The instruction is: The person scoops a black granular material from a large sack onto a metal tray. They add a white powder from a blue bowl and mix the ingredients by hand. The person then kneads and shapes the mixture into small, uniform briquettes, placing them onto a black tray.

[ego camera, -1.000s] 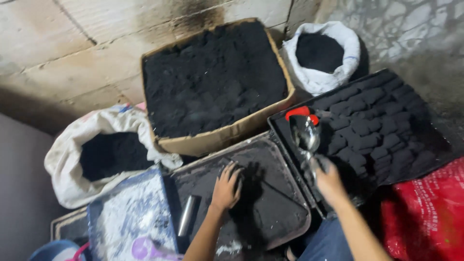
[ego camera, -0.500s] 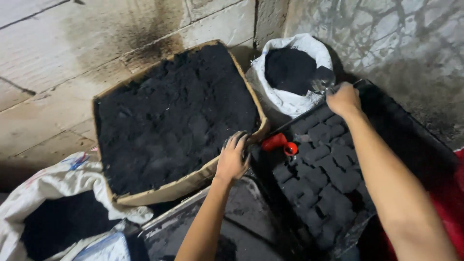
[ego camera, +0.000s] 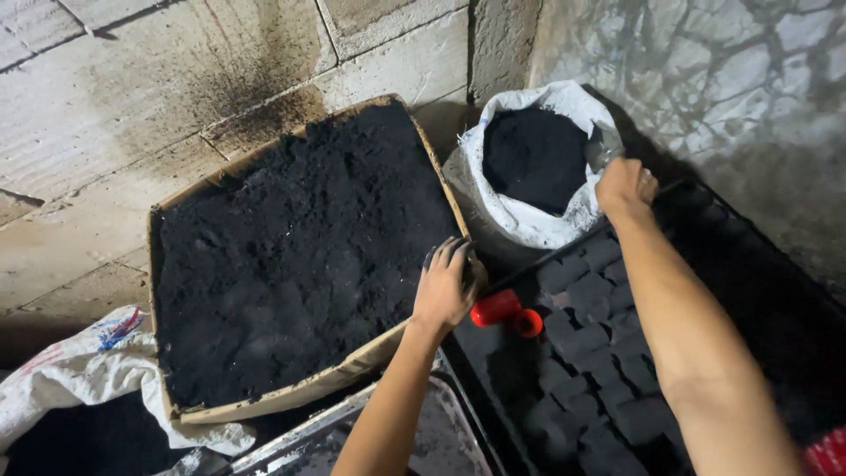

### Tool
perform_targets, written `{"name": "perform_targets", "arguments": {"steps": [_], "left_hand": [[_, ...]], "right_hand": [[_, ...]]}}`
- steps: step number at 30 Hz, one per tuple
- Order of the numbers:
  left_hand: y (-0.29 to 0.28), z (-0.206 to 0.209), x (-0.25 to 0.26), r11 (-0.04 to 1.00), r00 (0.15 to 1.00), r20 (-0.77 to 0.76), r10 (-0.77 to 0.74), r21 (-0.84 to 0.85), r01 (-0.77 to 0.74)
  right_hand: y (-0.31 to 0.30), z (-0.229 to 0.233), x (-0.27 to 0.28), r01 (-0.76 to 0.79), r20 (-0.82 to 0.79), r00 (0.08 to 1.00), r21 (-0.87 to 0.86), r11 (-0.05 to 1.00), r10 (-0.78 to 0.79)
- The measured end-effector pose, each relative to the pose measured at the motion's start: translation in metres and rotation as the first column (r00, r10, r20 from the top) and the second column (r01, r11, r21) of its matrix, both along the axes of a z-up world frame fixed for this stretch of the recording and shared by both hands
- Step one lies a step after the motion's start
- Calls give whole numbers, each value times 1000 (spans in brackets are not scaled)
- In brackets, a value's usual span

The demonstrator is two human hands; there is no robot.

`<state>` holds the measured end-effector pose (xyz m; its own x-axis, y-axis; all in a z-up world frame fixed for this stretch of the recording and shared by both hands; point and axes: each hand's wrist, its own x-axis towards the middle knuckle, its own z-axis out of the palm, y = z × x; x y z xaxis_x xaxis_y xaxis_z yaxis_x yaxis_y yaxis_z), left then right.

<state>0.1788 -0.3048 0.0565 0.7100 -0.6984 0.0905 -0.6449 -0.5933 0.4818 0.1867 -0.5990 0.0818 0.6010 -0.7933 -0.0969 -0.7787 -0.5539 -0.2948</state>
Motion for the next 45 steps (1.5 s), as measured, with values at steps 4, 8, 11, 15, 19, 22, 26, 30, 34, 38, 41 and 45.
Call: {"name": "perform_targets", "arguments": {"steps": [4,8,11,15,19,22,26,30,34,38,41,45], "left_hand": [[-7,-12,10,999,1000,3,9,-35,-9],[-12,-17,15,996,1000,11,24,-86,-23],[-12,-15,14,993,1000,13,28,-119,-26],[-8,-18,14,990,1000,4,31,-138,-31],[0,-12,14,985,998,4,58,-166,-56],[6,-8,11,981,996,0,89,-173,-88],[12,-6,10,980,993,8,118,-161,-115],[19,-2,10,969,988,3,152,-200,-148],[23,-1,13,967,988,13,155,-207,-149],[24,6,9,957,984,-33,175,-229,-177],[25,6,3,960,984,-43,174,-215,-179],[35,6,-6,966,981,-52,185,-176,-191]], "right_hand": [[-30,-33,19,-56,-60,997,-66,996,52],[-22,-30,26,-9,55,998,21,1000,8],[-18,-28,27,-16,140,990,99,995,2],[2,-16,25,-48,188,982,250,967,0],[-1,-39,32,-76,166,985,232,970,37],[5,-40,30,-146,178,978,223,964,107],[14,-39,30,-113,204,977,279,953,56],[-34,-106,48,-51,358,929,383,923,-97],[-32,-89,31,-101,503,841,509,855,-200],[-38,-62,10,-110,567,790,505,856,-233],[-38,-46,1,-88,581,776,482,872,-243],[-6,-11,-19,-71,575,791,425,902,-209]]}}
